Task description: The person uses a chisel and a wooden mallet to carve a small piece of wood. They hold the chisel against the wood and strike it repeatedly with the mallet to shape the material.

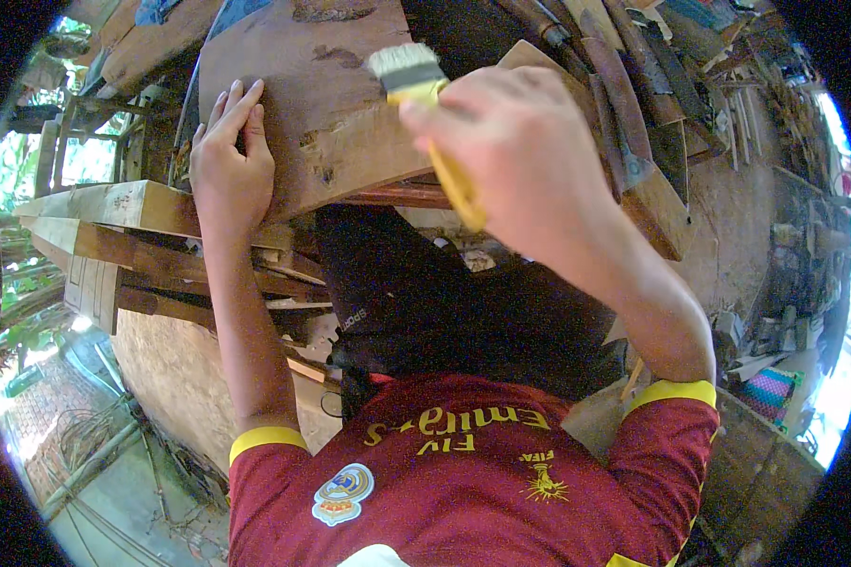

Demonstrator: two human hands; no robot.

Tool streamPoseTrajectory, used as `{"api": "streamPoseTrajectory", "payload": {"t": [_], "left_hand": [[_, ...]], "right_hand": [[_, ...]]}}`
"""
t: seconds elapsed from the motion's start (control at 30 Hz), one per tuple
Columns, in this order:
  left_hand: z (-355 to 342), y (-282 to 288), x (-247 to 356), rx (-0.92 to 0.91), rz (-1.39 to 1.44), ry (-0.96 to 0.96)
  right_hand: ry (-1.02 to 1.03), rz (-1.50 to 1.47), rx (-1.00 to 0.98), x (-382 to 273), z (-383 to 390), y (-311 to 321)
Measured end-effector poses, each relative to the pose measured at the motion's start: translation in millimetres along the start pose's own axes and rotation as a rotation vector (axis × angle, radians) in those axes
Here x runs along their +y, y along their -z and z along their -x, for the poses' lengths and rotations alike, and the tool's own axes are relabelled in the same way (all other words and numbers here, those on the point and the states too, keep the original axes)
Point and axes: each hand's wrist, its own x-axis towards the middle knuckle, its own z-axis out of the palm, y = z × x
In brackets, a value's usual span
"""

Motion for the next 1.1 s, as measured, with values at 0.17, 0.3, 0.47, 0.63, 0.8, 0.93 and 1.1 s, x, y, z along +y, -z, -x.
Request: {"api": "streamPoseTrajectory", "payload": {"t": [0.17,0.3,0.47,0.63,0.8,0.93,1.1], "left_hand": [[0,0,-1,0.003,-0.003,-0.003],[-1,0,1,0.001,0.006,0.009],[-1,0,-1,0.006,0.006,-0.005],[1,0,-1,0.014,-0.014,0.000],[0,-3,-3,0.027,-0.019,-0.025],[-1,1,-2,0.020,-0.005,-0.033],[0,0,-4,0.013,0.006,-0.012]], "right_hand": [[-0.304,-0.513,0.234,-7,-23,19],[-0.149,-0.492,0.046,-4,-30,-1],[-0.182,-0.367,0.141,-5,-41,-4],[-0.224,-0.300,0.140,-3,-44,-7],[-0.280,-0.686,0.171,-6,-40,-4],[-0.208,-0.186,0.195,-10,-43,-8],[-0.219,-0.801,0.139,-13,-41,-20]]}}
